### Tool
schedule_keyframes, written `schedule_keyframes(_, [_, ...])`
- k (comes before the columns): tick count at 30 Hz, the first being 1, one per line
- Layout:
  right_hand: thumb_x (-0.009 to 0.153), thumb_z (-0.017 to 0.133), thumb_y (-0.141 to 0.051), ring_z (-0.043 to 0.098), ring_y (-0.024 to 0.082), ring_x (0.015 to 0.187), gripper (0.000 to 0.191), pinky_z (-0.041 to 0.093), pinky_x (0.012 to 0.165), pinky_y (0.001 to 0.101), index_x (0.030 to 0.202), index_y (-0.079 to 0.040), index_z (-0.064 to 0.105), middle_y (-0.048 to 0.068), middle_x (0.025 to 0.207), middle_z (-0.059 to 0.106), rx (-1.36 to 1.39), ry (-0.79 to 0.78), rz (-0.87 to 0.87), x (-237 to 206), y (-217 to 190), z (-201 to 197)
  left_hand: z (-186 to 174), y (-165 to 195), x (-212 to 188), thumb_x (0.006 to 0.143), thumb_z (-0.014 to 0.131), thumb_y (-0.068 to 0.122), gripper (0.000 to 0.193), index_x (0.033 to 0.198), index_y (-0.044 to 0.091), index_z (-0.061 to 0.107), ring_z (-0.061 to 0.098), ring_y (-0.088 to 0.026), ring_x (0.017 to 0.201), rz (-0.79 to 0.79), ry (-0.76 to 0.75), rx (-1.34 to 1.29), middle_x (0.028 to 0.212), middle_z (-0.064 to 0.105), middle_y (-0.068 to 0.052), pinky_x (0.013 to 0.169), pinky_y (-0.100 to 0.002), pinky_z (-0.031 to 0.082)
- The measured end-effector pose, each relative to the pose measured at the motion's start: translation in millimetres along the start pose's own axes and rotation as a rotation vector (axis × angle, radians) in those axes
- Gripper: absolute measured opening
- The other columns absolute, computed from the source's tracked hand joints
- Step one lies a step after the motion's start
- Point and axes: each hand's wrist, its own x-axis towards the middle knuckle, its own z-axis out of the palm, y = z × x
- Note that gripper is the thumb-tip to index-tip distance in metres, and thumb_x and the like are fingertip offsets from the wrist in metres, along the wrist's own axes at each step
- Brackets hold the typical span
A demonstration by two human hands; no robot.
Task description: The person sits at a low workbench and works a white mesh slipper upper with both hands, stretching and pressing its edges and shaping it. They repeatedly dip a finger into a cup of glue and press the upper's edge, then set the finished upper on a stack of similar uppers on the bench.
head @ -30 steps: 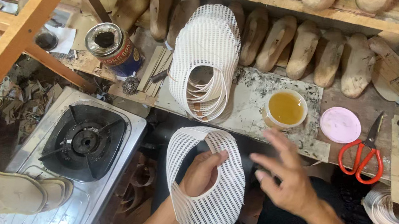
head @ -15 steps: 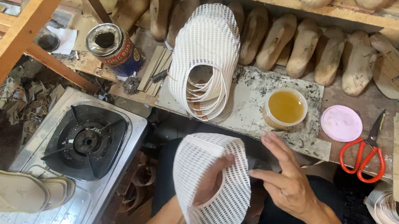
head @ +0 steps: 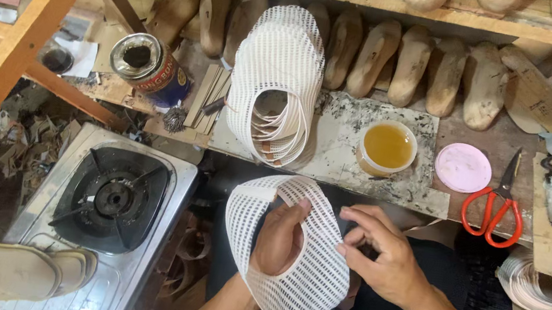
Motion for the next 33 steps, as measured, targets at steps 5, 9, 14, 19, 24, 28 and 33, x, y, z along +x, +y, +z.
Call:
schedule_keyframes(5, [0.083,0.077,-0.017,0.073,0.016,0.088,0.055,0.061,0.081,0.0317,0.136,-0.010,0.063,0.009,0.122,0.069,-0.329,0.092,0.139,21,-3,-25,-19,-3,-3,0.105,0.059,0.015,0.026,0.113,-0.009,0.067,0.072,-0.018,0.090,-0.182,-0.143,0.236,0.103,0.074,-0.015,0.084,-0.031,0.059])
schedule_keyframes(9, [0.086,0.080,-0.029,0.061,0.032,0.128,0.043,0.052,0.107,0.0443,0.122,-0.006,0.071,0.011,0.139,0.059,-0.917,0.319,-0.316,56,-5,-61,-30,-8,-12,0.103,0.062,0.016,0.025,0.112,-0.007,0.068,0.072,-0.018,0.084,-0.172,-0.083,0.157,0.099,0.074,-0.014,0.079,-0.032,0.059])
schedule_keyframes(14, [0.072,0.084,-0.036,0.037,0.045,0.144,0.052,0.038,0.111,0.0535,0.112,-0.003,0.076,0.022,0.157,0.044,-1.020,0.295,-0.332,70,-1,-79,-31,-10,-26,0.101,0.060,0.021,0.030,0.108,-0.007,0.068,0.073,-0.019,0.082,-0.132,-0.004,0.097,0.096,0.075,-0.014,0.077,-0.031,0.060])
schedule_keyframes(19, [0.081,0.079,-0.028,0.041,0.039,0.149,0.031,0.037,0.121,0.0499,0.101,-0.004,0.077,0.015,0.154,0.050,-0.891,0.319,-0.319,64,5,-77,-39,5,-25,0.102,0.061,0.017,0.026,0.108,-0.007,0.068,0.071,-0.018,0.079,-0.047,0.051,0.189,0.093,0.075,-0.013,0.074,-0.031,0.058])
schedule_keyframes(24, [0.080,0.075,-0.015,0.041,0.034,0.153,0.007,0.031,0.128,0.0500,0.086,-0.013,0.077,0.007,0.146,0.060,-0.629,0.148,-0.404,40,-7,-47,-38,11,-13,0.101,0.060,0.015,0.024,0.107,-0.008,0.068,0.072,-0.018,0.080,-0.062,0.025,0.159,0.093,0.074,-0.013,0.074,-0.031,0.059])
schedule_keyframes(28, [0.076,0.073,-0.008,0.036,0.038,0.149,0.035,0.030,0.122,0.0523,0.111,-0.012,0.076,0.017,0.153,0.046,-0.562,0.022,-0.516,18,-12,-17,-28,13,-2,0.101,0.059,0.013,0.024,0.107,-0.009,0.069,0.074,-0.019,0.082,-0.070,-0.056,0.114,0.096,0.075,-0.015,0.076,-0.031,0.060])
schedule_keyframes(33, [0.070,0.065,0.007,0.032,0.040,0.152,0.060,0.030,0.123,0.0519,0.123,-0.018,0.072,0.019,0.156,0.040,-0.663,-0.007,-0.567,18,4,-15,-19,5,1,0.101,0.059,0.011,0.024,0.108,-0.009,0.070,0.074,-0.018,0.079,-0.157,-0.053,0.129,0.095,0.076,-0.016,0.074,-0.029,0.060])
